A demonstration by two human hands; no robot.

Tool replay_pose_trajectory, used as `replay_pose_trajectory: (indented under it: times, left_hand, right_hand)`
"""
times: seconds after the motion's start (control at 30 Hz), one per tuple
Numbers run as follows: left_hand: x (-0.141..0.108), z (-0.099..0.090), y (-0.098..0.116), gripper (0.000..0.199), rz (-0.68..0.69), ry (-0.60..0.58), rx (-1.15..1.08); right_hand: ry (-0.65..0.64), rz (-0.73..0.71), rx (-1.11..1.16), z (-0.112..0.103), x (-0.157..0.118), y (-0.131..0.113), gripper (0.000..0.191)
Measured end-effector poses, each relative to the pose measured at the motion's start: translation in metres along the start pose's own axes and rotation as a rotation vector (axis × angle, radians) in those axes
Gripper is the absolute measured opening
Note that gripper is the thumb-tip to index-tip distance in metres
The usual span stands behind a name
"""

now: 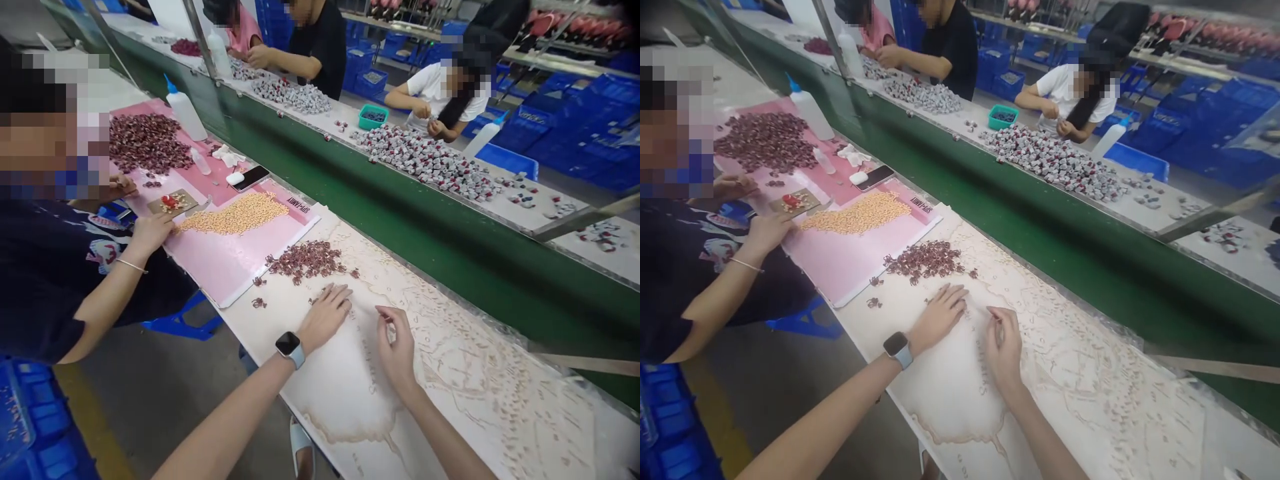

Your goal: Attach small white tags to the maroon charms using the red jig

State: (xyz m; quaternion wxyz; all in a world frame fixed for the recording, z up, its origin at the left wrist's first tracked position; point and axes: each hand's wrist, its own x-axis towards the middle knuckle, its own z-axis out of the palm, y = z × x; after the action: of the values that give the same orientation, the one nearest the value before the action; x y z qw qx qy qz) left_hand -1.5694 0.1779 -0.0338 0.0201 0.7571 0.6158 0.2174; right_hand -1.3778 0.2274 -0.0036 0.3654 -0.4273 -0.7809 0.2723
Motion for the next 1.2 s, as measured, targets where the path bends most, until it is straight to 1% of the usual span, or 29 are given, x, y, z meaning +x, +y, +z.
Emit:
replay_pose_trajectory:
  times: [0.1,0.13,0.17,0.23,0.3,0.33,0.37,0.4,0.43,0.5,0.6,0.7,0.8,0.9,1.03,1.13,1.2]
  left_hand:
    - [0.014,-0.014,-0.038,0.029,-0.013,0.011,0.001]
    - [0.014,-0.020,-0.047,0.034,-0.051,0.028,0.010]
    - [0.011,-0.026,-0.053,0.040,-0.122,0.059,0.026]
    - [-0.004,-0.037,-0.055,0.055,-0.360,0.161,0.082]
    - [-0.028,-0.043,-0.046,0.071,-0.653,0.285,0.142]
    - [-0.040,-0.045,-0.040,0.077,-0.752,0.315,0.162]
    - [-0.052,-0.044,-0.034,0.083,-0.823,0.325,0.176]
    - [-0.061,-0.043,-0.030,0.087,-0.860,0.314,0.181]
    - [-0.067,-0.041,-0.028,0.090,-0.880,0.295,0.185]
    - [-0.070,-0.036,-0.029,0.091,-0.898,0.260,0.189]
    - [-0.059,-0.034,-0.042,0.093,-0.915,0.240,0.189]
    - [-0.047,-0.036,-0.056,0.092,-0.916,0.243,0.178]
    - [-0.043,-0.038,-0.061,0.090,-0.879,0.243,0.156]
    - [-0.048,-0.038,-0.056,0.090,-0.858,0.245,0.133]
    - [-0.050,-0.039,-0.053,0.089,-0.880,0.255,0.127]
    - [-0.041,-0.040,-0.063,0.092,-0.916,0.280,0.130]
    - [-0.031,-0.040,-0.072,0.088,-0.918,0.285,0.123]
  right_hand:
    - [-0.040,-0.011,-0.070,0.021,0.017,-0.002,0.027]
    - [-0.061,-0.016,-0.098,0.028,0.023,-0.003,0.030]
    - [-0.086,-0.020,-0.128,0.036,0.030,-0.003,0.034]
    - [-0.138,-0.027,-0.190,0.053,0.042,-0.005,0.045]
    - [-0.187,-0.035,-0.246,0.071,0.052,-0.007,0.061]
    - [-0.207,-0.039,-0.268,0.080,0.056,-0.008,0.067]
    - [-0.223,-0.044,-0.287,0.089,0.059,-0.009,0.071]
    - [-0.234,-0.049,-0.303,0.097,0.061,-0.011,0.073]
    - [-0.240,-0.052,-0.318,0.105,0.064,-0.012,0.074]
    - [-0.237,-0.051,-0.343,0.118,0.069,-0.015,0.074]
    - [-0.224,-0.043,-0.370,0.133,0.083,-0.020,0.074]
    - [-0.221,-0.046,-0.379,0.144,0.105,-0.024,0.069]
    - [-0.225,-0.063,-0.370,0.152,0.125,-0.026,0.064]
    - [-0.257,-0.103,-0.341,0.155,0.133,-0.025,0.057]
    - [-0.282,-0.135,-0.305,0.151,0.126,-0.025,0.055]
    - [-0.283,-0.138,-0.280,0.150,0.124,-0.028,0.056]
    - [-0.285,-0.137,-0.256,0.153,0.127,-0.031,0.054]
